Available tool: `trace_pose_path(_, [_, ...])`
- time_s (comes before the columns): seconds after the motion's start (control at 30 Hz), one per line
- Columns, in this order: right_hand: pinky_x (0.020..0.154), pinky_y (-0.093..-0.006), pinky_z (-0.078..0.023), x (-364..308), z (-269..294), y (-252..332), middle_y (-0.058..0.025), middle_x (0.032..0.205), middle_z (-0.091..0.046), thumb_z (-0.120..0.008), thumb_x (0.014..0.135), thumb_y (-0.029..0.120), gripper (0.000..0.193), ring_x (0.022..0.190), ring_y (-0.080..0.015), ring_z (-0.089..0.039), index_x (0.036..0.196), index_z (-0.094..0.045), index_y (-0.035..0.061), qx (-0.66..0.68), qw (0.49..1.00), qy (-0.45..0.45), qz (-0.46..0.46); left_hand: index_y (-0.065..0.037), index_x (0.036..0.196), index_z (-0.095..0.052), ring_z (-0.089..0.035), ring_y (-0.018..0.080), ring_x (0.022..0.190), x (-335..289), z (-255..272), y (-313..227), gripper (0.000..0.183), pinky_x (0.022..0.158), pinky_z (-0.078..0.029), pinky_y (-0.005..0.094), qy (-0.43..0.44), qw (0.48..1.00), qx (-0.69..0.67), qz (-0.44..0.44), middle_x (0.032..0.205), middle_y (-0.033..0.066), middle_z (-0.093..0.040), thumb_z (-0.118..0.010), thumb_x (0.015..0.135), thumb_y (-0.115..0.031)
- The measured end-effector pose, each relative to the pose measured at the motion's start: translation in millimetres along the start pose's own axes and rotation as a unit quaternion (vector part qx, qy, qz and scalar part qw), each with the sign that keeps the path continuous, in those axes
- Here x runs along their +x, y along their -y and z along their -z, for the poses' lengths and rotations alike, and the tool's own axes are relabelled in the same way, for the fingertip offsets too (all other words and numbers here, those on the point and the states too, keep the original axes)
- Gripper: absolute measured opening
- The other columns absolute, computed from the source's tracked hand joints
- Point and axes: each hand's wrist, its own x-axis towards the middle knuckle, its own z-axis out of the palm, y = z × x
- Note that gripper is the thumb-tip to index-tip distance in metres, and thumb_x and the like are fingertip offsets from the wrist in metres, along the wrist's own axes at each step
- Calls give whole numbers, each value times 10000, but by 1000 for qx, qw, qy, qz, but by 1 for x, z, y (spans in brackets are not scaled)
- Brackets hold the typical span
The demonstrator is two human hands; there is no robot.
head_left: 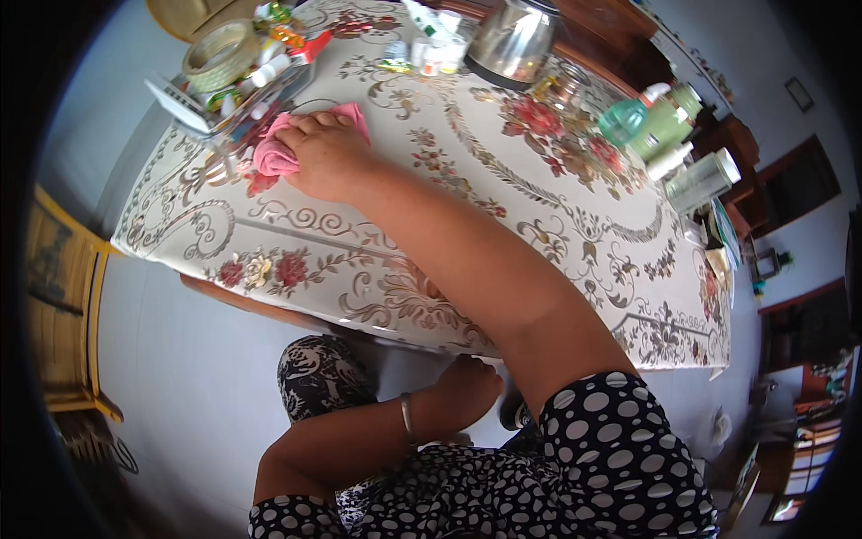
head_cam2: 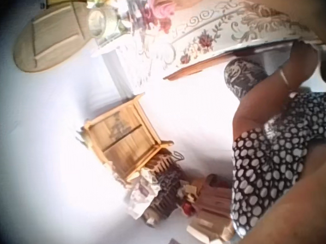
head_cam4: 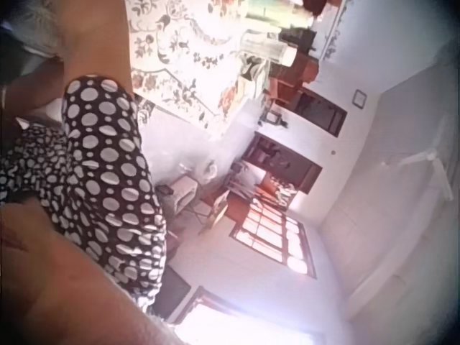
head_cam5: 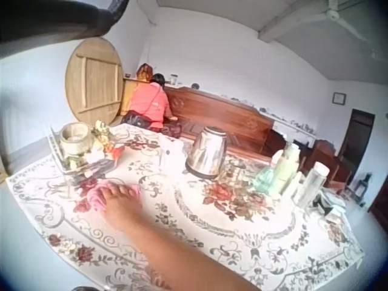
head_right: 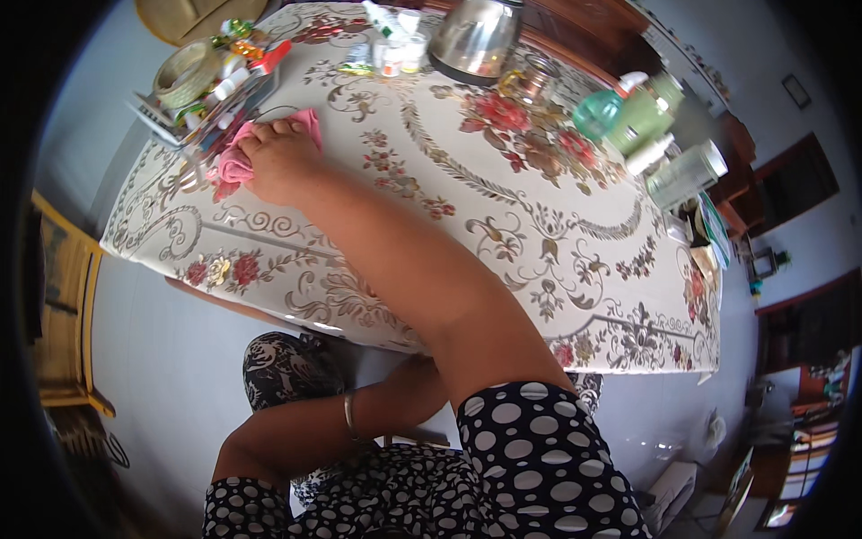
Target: The person sits on the floor and wipes a floral-patterned tablecloth with a pink cloth. They move the cloth in circular and back-and-forth motions across the surface, working around various items placed on the table.
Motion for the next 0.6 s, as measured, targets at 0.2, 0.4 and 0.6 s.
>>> trace_pose_path(0.2, [999,-409,-371,-59,53,-107,-113,1266,-541,-591,813,361,498,1157,-293,-505,1244,-518,123,-84,989,-25,-120,-32,873,-595,-622,293,842,0,13,-4,151,740,-497,412,39,994,88,-55,837,129,-610,-607,771,-142])
trace_pose_path(0.4, [951,-402,-429,-168,132,-202,-151,1116,-628,-505,872,400,435,1060,-319,-578,1130,-592,61,-175,951,-65,-248,-50,864,-593,-614,287,879,9,11,-7,218,744,-498,408,78,989,113,-48,857,112,-603,-682,720,-188])
trace_pose_path(0.6, [942,-387,-430,-332,231,-248,-166,1134,-620,-505,858,458,482,1077,-310,-573,1145,-600,82,-270,839,-89,-464,-65,888,-591,-624,282,847,14,0,-3,261,768,-500,434,76,986,138,-58,897,102,-601,-694,722,-238])
